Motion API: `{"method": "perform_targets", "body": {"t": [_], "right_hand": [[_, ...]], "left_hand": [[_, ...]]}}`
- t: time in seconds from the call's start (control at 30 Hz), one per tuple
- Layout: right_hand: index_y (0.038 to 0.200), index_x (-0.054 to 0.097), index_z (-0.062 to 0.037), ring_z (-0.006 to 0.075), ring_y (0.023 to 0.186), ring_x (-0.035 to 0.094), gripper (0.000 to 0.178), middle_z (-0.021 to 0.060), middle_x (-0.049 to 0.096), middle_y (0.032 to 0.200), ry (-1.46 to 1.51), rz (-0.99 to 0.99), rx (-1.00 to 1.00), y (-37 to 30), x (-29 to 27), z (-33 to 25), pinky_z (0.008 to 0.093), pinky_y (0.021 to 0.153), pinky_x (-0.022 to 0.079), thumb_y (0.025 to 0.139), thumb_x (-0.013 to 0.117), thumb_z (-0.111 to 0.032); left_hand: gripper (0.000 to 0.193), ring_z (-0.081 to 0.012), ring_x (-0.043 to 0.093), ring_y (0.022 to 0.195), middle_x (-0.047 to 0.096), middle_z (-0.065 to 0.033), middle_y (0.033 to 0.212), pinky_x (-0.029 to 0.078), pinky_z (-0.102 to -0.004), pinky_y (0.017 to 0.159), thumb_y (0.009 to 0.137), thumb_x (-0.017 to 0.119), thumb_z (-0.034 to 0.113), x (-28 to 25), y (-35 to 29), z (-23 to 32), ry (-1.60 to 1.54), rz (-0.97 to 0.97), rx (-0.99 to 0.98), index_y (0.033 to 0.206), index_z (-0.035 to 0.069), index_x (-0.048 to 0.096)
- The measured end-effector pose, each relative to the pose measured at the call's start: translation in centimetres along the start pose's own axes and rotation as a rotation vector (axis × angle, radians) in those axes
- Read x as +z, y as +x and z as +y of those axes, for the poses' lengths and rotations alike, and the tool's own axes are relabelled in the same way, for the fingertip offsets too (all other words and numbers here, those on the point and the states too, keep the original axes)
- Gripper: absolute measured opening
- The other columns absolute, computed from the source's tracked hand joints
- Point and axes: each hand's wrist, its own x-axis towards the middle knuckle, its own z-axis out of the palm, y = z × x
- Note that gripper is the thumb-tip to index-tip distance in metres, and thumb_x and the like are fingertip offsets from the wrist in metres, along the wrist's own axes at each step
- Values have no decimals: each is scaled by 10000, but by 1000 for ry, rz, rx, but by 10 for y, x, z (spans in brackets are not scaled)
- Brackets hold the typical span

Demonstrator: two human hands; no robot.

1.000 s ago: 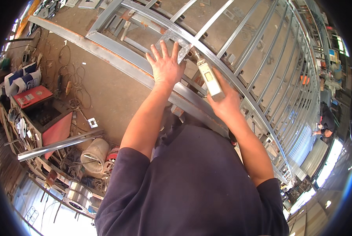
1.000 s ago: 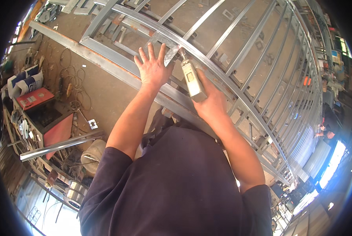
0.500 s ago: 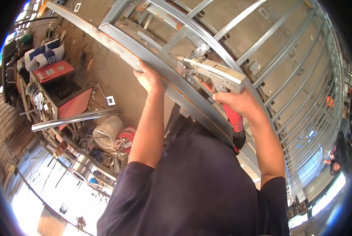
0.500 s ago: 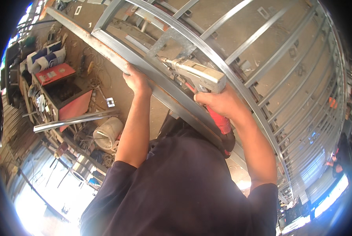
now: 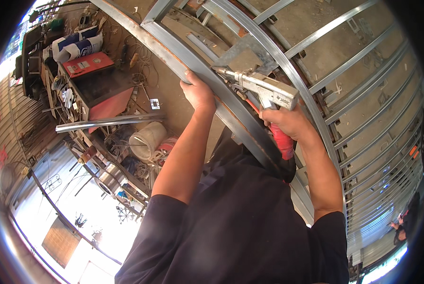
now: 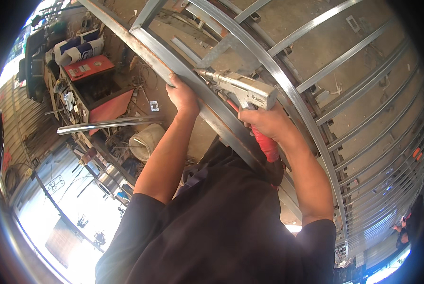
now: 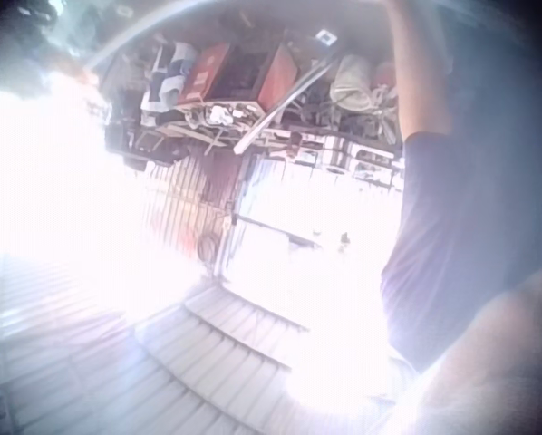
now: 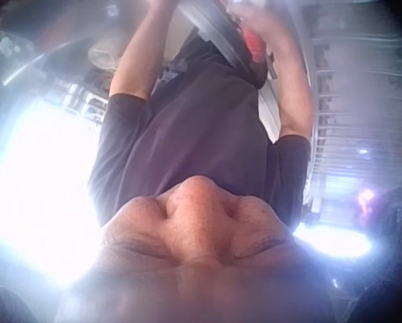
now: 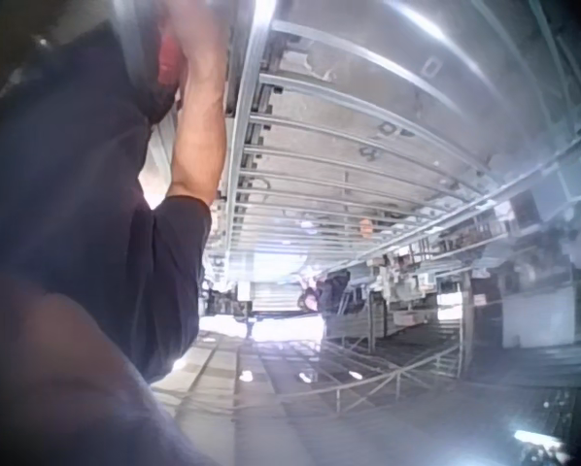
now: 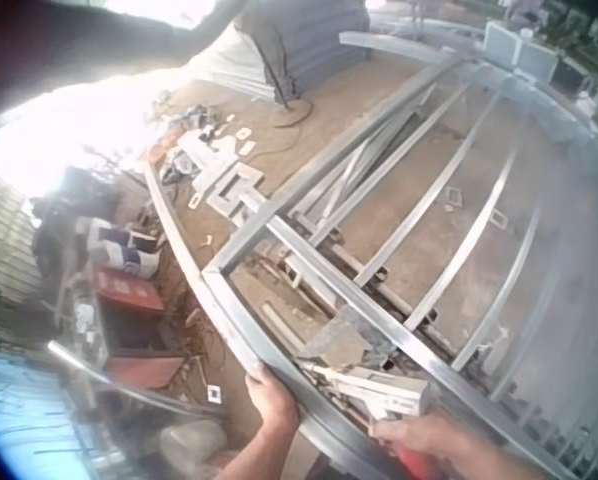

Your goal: The person welds a metal frame using a handheld welding torch, moving along joints and seams to fuse metal pieces together. Sparks are visible as the torch is applied to different sections of the frame.

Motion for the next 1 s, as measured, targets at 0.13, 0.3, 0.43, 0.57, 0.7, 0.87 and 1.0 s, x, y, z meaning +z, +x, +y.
{"method": "perform_targets", "body": {"t": [0.13,0.3,0.43,0.57,0.7,0.87,1.0], "right_hand": [[1020,690,-10,119,683,628,228,25,674,828,-6,5,-3,-1,-1,0,303,608,529,810,726,-91],[1002,693,-10,121,694,630,185,29,677,839,16,3,14,-1,0,-2,308,630,537,820,730,-14],[1009,689,-7,120,685,628,192,28,674,830,9,-9,8,-1,0,1,306,618,533,824,727,-46],[1005,685,-1,120,669,625,203,29,665,802,-33,-28,6,2,-3,6,312,597,529,827,716,-94],[963,691,-2,124,671,624,167,33,669,795,-16,-24,-9,-2,1,-1,323,606,529,831,713,-102],[970,687,-14,127,700,626,164,29,669,827,-59,-7,60,-2,-5,9,319,631,530,831,747,-77],[948,686,-18,126,679,625,136,23,661,798,-84,-6,58,-3,-4,8,304,620,526,841,749,-74]], "left_hand": [[789,-463,653,1170,632,-353,1300,511,-489,1009,1069,430,565,-3,-5,8,-17,-40,7,1444,-129,456],[803,-472,650,1176,645,-355,1274,506,-499,1014,1066,420,580,-3,1,0,9,-32,18,1446,-127,460],[809,-487,638,1195,634,-364,1293,494,-513,1028,1062,418,582,0,3,-3,26,-17,5,1439,-133,467],[806,-492,633,1201,630,-369,1299,489,-514,1036,1063,423,574,0,-1,1,57,4,30,1434,-140,468],[794,-498,631,1201,628,-373,1298,486,-518,1038,1066,424,564,1,1,-2,43,26,33,1419,-145,480],[782,-510,627,1197,633,-376,1284,481,-527,1041,1064,426,566,-2,-7,9,81,43,45,1389,-141,503],[753,-504,634,1190,655,-354,1262,482,-532,1034,1060,423,572,-2,-7,12,106,47,19,1374,-104,529]]}}
